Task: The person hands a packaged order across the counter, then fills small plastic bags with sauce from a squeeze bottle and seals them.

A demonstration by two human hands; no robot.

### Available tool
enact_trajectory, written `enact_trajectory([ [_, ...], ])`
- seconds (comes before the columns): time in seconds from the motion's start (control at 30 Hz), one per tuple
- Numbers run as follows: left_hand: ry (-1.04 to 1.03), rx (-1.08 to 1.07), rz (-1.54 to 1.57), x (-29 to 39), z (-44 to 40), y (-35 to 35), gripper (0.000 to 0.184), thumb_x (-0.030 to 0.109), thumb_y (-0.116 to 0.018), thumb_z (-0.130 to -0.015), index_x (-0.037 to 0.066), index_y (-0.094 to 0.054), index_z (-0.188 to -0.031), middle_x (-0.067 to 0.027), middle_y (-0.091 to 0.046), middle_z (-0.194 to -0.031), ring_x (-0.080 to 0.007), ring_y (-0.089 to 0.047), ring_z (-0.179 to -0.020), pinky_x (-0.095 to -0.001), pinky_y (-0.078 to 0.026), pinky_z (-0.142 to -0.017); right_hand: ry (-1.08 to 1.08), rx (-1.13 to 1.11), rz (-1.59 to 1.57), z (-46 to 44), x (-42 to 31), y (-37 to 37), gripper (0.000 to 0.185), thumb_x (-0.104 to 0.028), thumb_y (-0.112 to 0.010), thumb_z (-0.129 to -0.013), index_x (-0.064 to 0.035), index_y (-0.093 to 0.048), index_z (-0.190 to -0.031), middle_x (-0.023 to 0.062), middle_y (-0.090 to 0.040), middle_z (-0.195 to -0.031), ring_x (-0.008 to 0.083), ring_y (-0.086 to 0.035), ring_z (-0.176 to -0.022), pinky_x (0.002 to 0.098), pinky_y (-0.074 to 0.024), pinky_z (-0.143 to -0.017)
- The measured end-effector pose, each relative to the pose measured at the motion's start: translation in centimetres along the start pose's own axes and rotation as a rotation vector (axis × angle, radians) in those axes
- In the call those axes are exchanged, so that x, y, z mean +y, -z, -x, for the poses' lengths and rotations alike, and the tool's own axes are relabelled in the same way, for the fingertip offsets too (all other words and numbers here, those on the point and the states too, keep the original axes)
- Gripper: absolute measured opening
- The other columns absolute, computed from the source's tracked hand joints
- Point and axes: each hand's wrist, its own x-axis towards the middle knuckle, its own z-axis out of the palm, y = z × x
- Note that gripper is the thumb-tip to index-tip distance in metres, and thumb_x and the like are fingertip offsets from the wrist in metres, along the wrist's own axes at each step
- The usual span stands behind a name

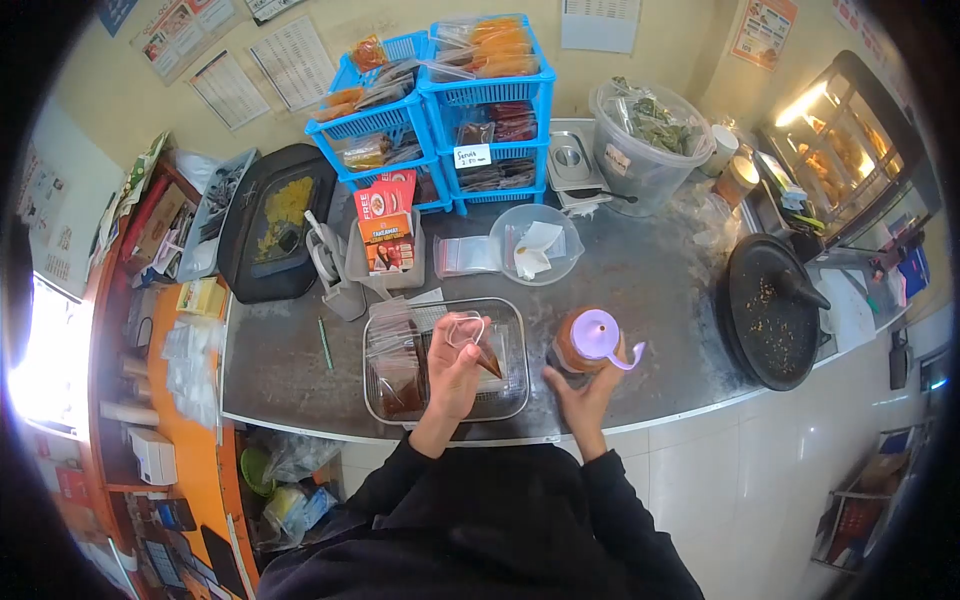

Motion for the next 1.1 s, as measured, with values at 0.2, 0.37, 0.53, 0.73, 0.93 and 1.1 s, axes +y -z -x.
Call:
enact_trajectory([
  [0.2,-0.097,0.109,-0.123,1.4,1.0,-1.6,0.05,-0.008,-0.071,-0.082,0.008,-0.047,-0.123,-0.0099,-0.062,-0.118,-0.0184,-0.058,-0.113,-0.0303,-0.05,-0.091,0.156,-0.145,-0.267,3.8,-6.2,0.8,0.056,-0.011,-0.083,-0.077,0.0,-0.049,-0.121,0.0176,-0.05,-0.128,0.0293,-0.051,-0.123,0.0406,-0.0437,-0.1],
  [0.37,-0.204,0.231,-0.242,2.2,1.2,-3.1,0.051,-0.007,-0.072,-0.082,0.005,-0.046,-0.124,-0.0121,-0.062,-0.118,-0.0167,-0.059,-0.109,-0.0288,-0.05,-0.09,0.065,-0.533,-0.687,-0.9,-12.4,-3.3,0.023,0.003,-0.065,-0.092,0.0012,-0.053,-0.112,0.0135,-0.063,-0.105,0.0182,-0.065,-0.103,0.0273,-0.0567,-0.08],
  [0.53,-0.214,0.127,-0.269,7.0,0.5,-2.6,0.062,0.002,-0.072,-0.086,0.003,-0.04,-0.139,-0.0155,-0.061,-0.123,-0.0172,-0.061,-0.106,-0.0292,-0.05,-0.092,-0.062,-0.646,-0.843,-2.0,-14.2,-4.5,0.012,-0.006,-0.06,-0.098,0.0001,-0.053,-0.106,0.0056,-0.064,-0.094,0.0102,-0.064,-0.09,0.0256,-0.0572,-0.076],
  [0.73,0.025,-0.016,-0.569,11.3,-0.9,0.6,0.023,0.009,-0.064,-0.096,-0.009,-0.068,-0.11,-0.0113,-0.073,-0.101,-0.0136,-0.067,-0.091,-0.0262,-0.054,-0.083,-0.134,-0.87,-0.932,-4.2,-13.5,-5.5,0.015,-0.013,-0.058,-0.101,-0.0027,-0.053,-0.109,0.0019,-0.063,-0.096,0.0066,-0.061,-0.089,0.0231,-0.0525,-0.075],
  [0.93,-0.014,0.038,-0.642,12.5,-1.9,-0.3,0.02,0.008,-0.064,-0.096,-0.008,-0.07,-0.107,-0.0095,-0.073,-0.094,-0.0109,-0.067,-0.085,-0.0232,-0.054,-0.077,0.022,-0.791,-0.861,-6.7,-17.3,-7.3,0.021,-0.013,-0.065,-0.097,-0.0007,-0.062,-0.113,0.0003,-0.066,-0.092,0.0043,-0.06,-0.084,0.0195,-0.0466,-0.07],
  [1.1,-0.007,0.117,-0.721,13.1,-1.9,0.1,0.02,0.007,-0.064,-0.095,-0.008,-0.07,-0.107,-0.0098,-0.073,-0.095,-0.0118,-0.068,-0.085,-0.0248,-0.057,-0.078,-0.104,-0.787,-0.916,-6.8,-17.7,-9.1,0.015,-0.013,-0.07,-0.093,0.0009,-0.071,-0.1,0.0004,-0.068,-0.086,0.0033,-0.059,-0.077,0.0195,-0.0449,-0.065],
])
